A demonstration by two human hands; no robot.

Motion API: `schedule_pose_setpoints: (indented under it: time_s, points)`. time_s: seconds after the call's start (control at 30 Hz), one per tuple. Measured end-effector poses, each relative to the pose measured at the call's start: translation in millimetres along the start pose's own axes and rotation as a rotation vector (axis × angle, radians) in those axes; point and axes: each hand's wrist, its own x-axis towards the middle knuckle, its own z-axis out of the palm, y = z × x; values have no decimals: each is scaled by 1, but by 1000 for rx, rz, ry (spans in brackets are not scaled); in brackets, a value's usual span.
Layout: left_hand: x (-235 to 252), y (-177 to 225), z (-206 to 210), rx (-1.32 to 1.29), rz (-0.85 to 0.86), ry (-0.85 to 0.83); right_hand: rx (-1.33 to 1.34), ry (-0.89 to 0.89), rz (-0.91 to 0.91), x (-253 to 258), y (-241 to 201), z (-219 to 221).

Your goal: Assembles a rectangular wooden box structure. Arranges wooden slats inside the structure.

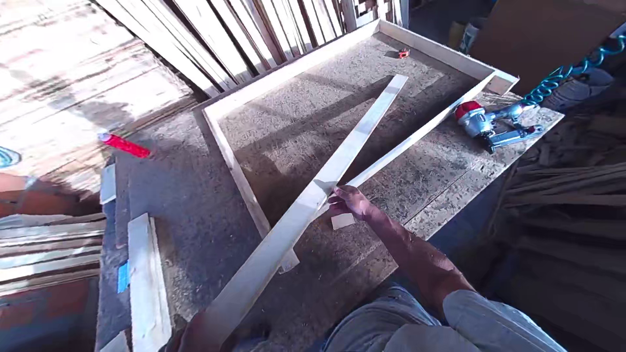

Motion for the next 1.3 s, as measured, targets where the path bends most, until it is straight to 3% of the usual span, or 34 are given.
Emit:
schedule_pose_setpoints:
  time_s: [0.07, 0.17, 0.3, 0.37, 0.43, 0.53, 0.6, 0.67, 0.73, 0.77, 0.83, 1.0, 1.07, 1.13, 1.2, 1.3]
  points:
    - [67, 3, 9, -36, 86, 40, -128, 68, -25, -20, 1, -22]
    - [174, 13, 26, -20, 185, 59, -270, 192, 70, -72, 41, -56]
    - [292, 26, 35, -10, 167, -70, -285, 485, 326, -153, 147, -91]
    - [338, 28, 42, -60, 169, -15, -279, 627, 404, -198, 195, -98]
    - [374, 36, 41, -131, 114, 138, -295, 705, 461, -237, 222, -90]
    - [394, 60, 33, -404, -119, 264, -538, 693, 526, -268, 238, -68]
    - [368, 78, 38, -561, -67, 270, -733, 622, 527, -268, 238, -63]
    - [318, 85, 62, -634, 155, 257, -905, 516, 522, -257, 227, -60]
    - [264, 68, 94, -665, 296, 178, -1051, 397, 543, -240, 215, -58]
    - [236, 51, 108, -666, 281, 123, -1102, 361, 550, -235, 209, -58]
    - [188, -5, 128, -658, 87, 109, -1140, 326, 507, -224, 197, -63]
    - [65, -219, 160, -358, -776, 166, -1246, 260, 462, -212, 180, -88]
    - [11, -287, 166, -253, -1010, 11, -1328, 210, 477, -206, 172, -88]
    - [-35, -333, 179, -281, -1066, -248, -1397, 173, 500, -199, 163, -79]
    - [-72, -350, 198, -331, -1019, -389, -1456, 132, 496, -190, 158, -71]
    - [-102, -346, 222, -320, -1023, -286, -1499, 74, 479, -174, 162, -59]
